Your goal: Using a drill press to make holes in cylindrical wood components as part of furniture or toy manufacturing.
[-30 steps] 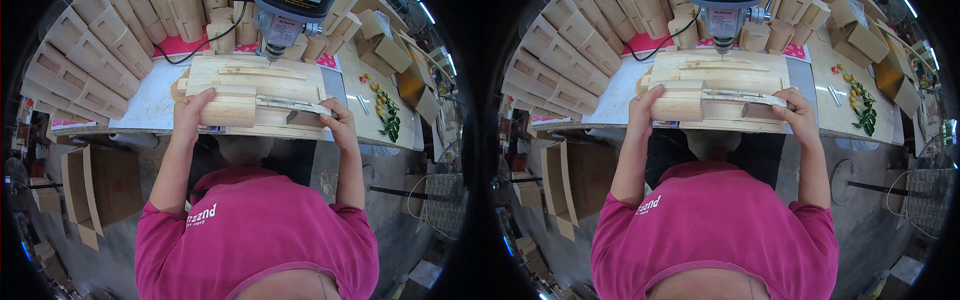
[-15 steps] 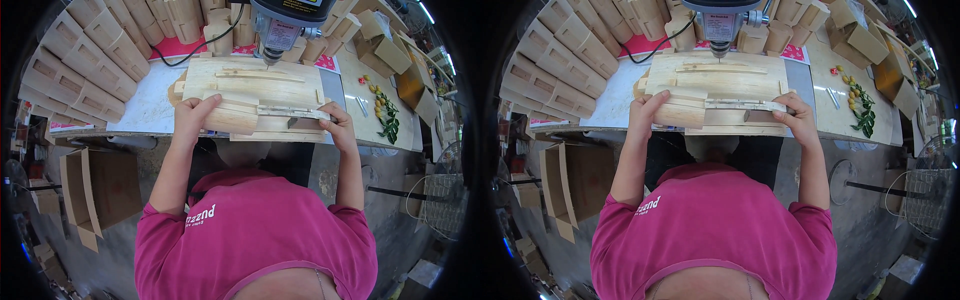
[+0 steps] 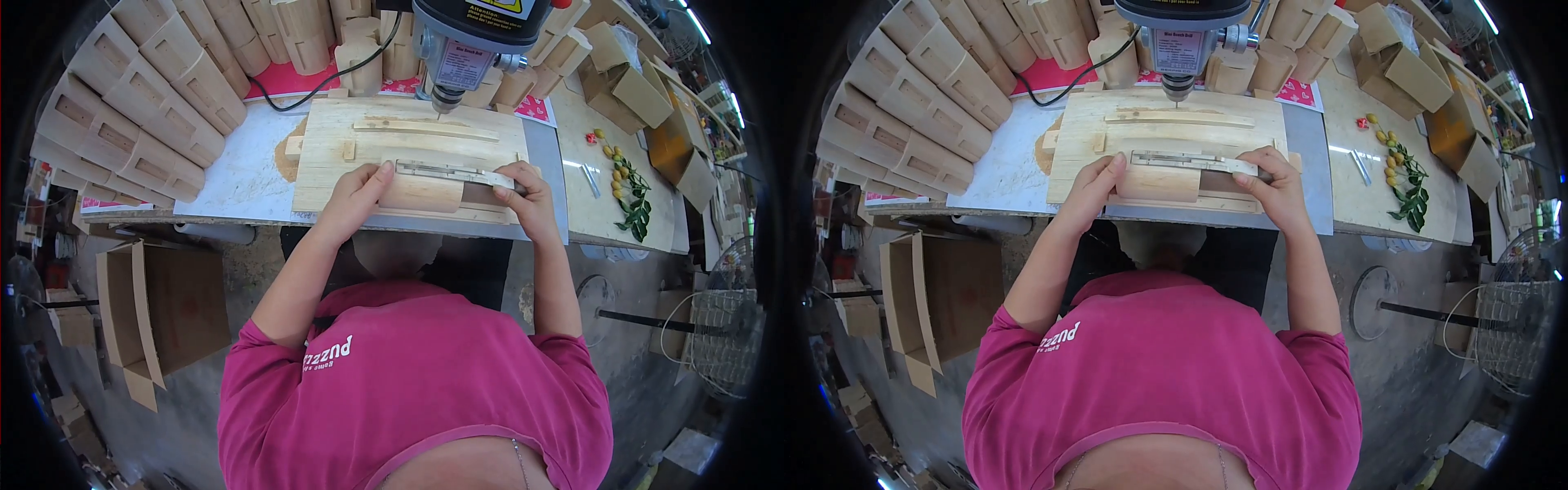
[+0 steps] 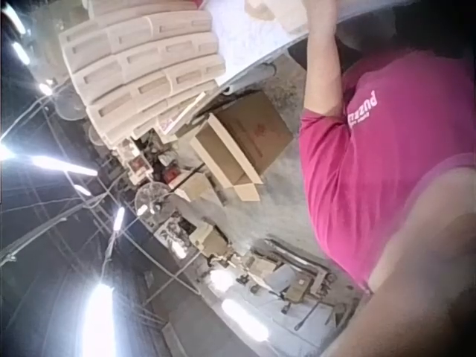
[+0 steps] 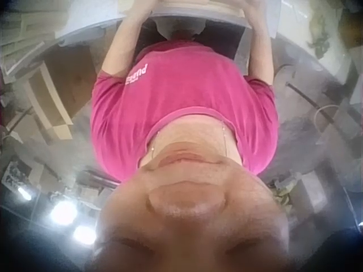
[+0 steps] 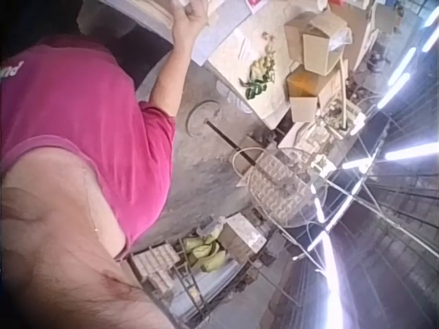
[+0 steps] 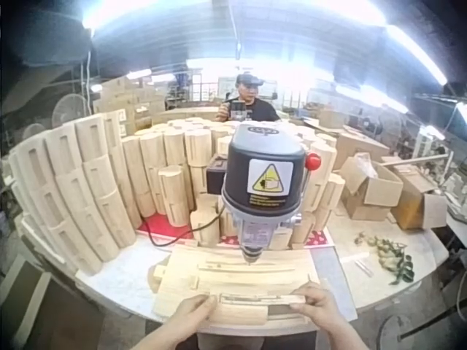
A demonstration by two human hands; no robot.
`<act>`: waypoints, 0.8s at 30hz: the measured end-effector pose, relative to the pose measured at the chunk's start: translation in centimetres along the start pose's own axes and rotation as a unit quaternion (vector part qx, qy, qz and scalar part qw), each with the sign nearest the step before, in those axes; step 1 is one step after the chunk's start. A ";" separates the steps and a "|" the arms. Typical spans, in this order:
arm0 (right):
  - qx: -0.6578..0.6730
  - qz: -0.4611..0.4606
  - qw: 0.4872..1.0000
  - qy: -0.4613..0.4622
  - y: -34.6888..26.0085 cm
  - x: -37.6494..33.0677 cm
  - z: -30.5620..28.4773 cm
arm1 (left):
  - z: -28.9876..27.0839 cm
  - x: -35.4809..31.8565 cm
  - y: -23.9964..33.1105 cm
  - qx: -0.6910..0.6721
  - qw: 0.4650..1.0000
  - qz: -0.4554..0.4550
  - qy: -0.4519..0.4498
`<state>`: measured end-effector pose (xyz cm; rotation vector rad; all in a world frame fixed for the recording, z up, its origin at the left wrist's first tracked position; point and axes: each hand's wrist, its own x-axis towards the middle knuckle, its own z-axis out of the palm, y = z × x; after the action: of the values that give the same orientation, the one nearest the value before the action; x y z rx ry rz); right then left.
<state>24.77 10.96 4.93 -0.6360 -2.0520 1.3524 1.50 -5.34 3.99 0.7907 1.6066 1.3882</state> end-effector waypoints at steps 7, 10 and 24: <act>-0.140 -0.045 0.988 0.043 0.2 -0.1 0.1 | -0.3 0.0 -2.1 0.183 0.967 0.176 0.030; -0.238 -0.066 0.965 0.091 0.9 -0.3 0.2 | -0.3 -0.1 -3.3 0.373 0.869 0.318 0.070; -0.248 0.051 0.964 0.085 2.4 5.9 -0.7 | 0.2 5.3 -3.6 0.424 0.833 0.322 0.148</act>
<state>21.25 16.22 4.20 -1.0437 -2.2472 0.7918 -0.47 -1.26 -0.55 1.8487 2.3817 1.2149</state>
